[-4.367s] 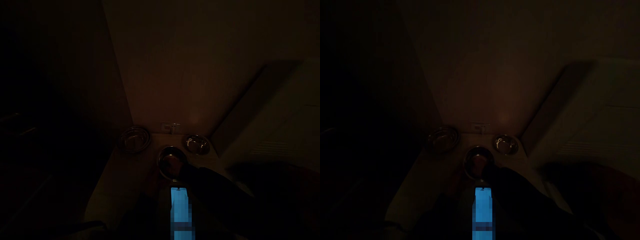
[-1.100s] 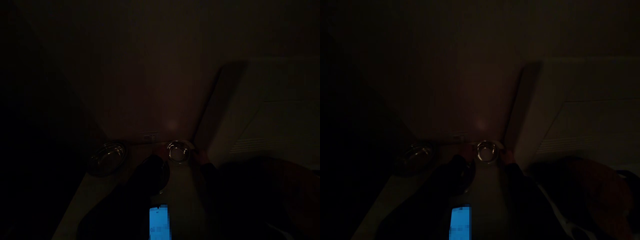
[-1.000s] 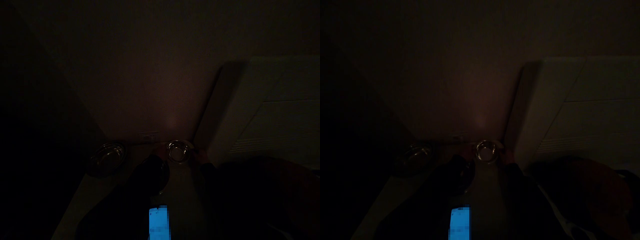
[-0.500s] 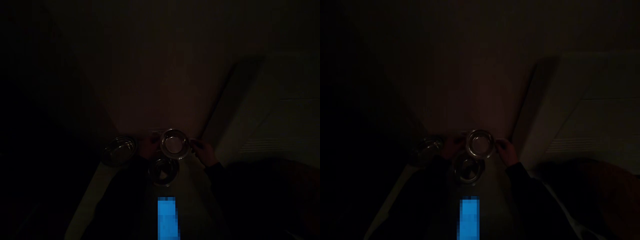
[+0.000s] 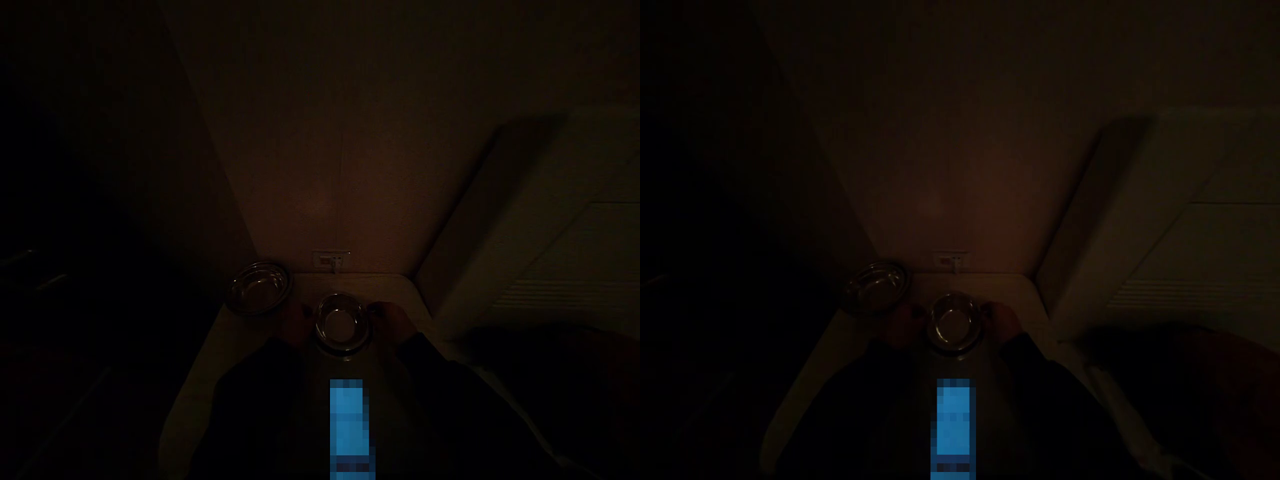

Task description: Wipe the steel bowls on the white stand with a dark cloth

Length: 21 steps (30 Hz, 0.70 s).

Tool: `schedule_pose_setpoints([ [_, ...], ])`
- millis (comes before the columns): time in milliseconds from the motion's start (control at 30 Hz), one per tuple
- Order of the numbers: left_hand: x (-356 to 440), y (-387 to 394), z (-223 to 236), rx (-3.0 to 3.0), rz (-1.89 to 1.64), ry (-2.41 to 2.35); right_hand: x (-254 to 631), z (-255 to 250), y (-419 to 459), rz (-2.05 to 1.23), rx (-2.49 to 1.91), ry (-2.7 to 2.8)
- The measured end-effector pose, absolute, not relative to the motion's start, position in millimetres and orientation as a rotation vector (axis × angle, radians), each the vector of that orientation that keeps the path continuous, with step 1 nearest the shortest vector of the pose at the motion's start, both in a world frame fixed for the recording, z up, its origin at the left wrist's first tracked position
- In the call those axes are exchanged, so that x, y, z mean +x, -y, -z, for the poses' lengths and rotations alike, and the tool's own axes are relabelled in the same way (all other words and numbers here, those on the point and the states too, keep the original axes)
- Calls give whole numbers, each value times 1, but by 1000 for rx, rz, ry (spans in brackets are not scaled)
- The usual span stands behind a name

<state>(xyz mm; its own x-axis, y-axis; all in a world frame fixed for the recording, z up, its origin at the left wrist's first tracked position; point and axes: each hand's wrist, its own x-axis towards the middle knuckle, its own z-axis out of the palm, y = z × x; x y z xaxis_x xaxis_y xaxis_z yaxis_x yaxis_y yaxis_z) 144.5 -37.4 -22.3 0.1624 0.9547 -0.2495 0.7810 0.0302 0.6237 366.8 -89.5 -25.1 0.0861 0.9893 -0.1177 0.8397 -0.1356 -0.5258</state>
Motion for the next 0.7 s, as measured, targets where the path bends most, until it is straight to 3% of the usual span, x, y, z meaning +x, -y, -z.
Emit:
schedule_pose_setpoints([
  [500,159,54,26,1998,-111,-1844,348,14,90,-393,-2379,2054],
  [700,155,58,29,1955,-239,-1861,346,8,92,-302,-2414,2129],
])
